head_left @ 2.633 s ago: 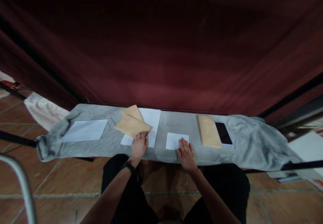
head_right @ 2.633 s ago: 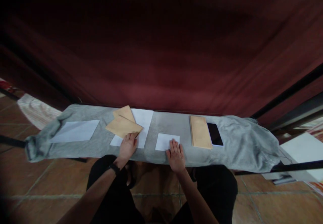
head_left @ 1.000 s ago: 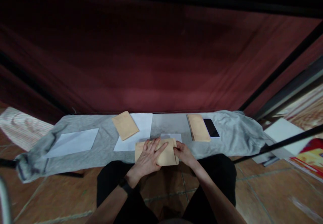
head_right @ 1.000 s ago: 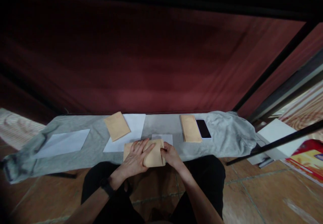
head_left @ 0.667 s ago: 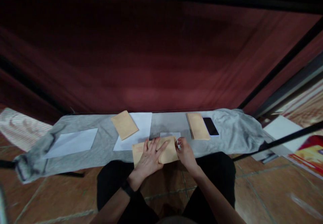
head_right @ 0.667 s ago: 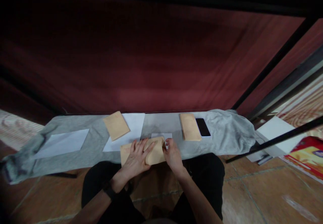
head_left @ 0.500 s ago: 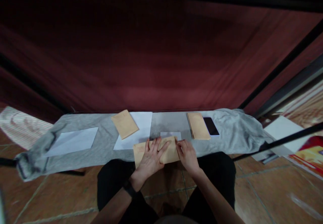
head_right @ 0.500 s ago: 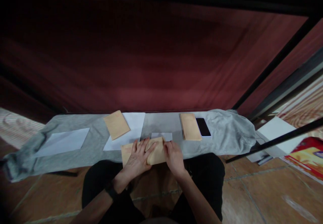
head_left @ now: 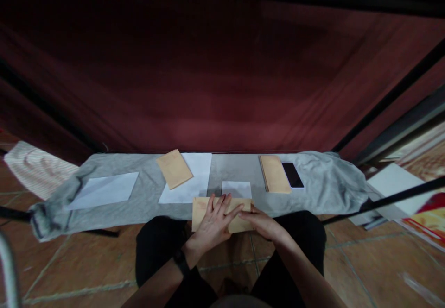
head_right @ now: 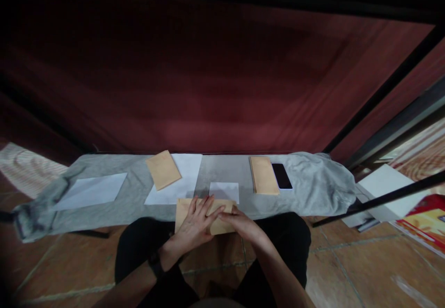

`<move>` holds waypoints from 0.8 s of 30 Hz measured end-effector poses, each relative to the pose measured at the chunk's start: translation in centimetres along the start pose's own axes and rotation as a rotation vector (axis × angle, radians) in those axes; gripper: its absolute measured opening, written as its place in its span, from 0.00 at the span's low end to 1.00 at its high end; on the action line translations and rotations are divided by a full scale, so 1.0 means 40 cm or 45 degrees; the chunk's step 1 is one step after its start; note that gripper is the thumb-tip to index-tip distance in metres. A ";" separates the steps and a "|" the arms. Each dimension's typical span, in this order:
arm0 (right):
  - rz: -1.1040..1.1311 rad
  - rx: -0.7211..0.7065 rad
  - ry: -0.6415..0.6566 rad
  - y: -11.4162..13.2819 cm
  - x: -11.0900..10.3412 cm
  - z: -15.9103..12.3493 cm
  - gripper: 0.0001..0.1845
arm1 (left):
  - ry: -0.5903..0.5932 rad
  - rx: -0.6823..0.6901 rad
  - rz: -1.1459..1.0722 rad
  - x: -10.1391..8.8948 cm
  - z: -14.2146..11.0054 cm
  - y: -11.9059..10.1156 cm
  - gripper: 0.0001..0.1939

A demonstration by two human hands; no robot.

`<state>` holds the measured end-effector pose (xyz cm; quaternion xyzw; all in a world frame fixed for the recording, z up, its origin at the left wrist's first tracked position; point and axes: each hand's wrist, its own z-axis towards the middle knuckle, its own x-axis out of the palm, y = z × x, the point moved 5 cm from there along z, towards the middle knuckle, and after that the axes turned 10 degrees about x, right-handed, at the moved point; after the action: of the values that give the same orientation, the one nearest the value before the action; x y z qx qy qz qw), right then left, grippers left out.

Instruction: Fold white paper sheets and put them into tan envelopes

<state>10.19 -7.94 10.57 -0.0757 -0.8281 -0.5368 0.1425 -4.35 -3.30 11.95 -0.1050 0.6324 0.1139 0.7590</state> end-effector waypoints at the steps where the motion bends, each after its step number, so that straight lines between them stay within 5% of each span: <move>1: 0.033 0.032 0.001 -0.010 -0.002 -0.002 0.30 | 0.002 0.016 -0.005 -0.001 -0.003 -0.001 0.50; 10: 0.200 0.206 -0.008 -0.073 -0.080 -0.049 0.31 | 0.032 0.063 -0.024 -0.014 -0.051 0.029 0.52; 18: 0.210 0.346 -0.049 -0.075 -0.084 -0.108 0.20 | 0.135 0.051 -0.070 0.016 -0.053 0.015 0.53; 24: 0.454 0.291 0.097 -0.050 -0.054 -0.156 0.13 | 0.134 0.065 -0.230 0.051 -0.081 -0.001 0.55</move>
<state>12.65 -14.40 10.54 -0.1841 -0.8511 -0.4081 0.2741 -7.03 -4.24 9.37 -0.1479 0.6620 0.0233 0.7344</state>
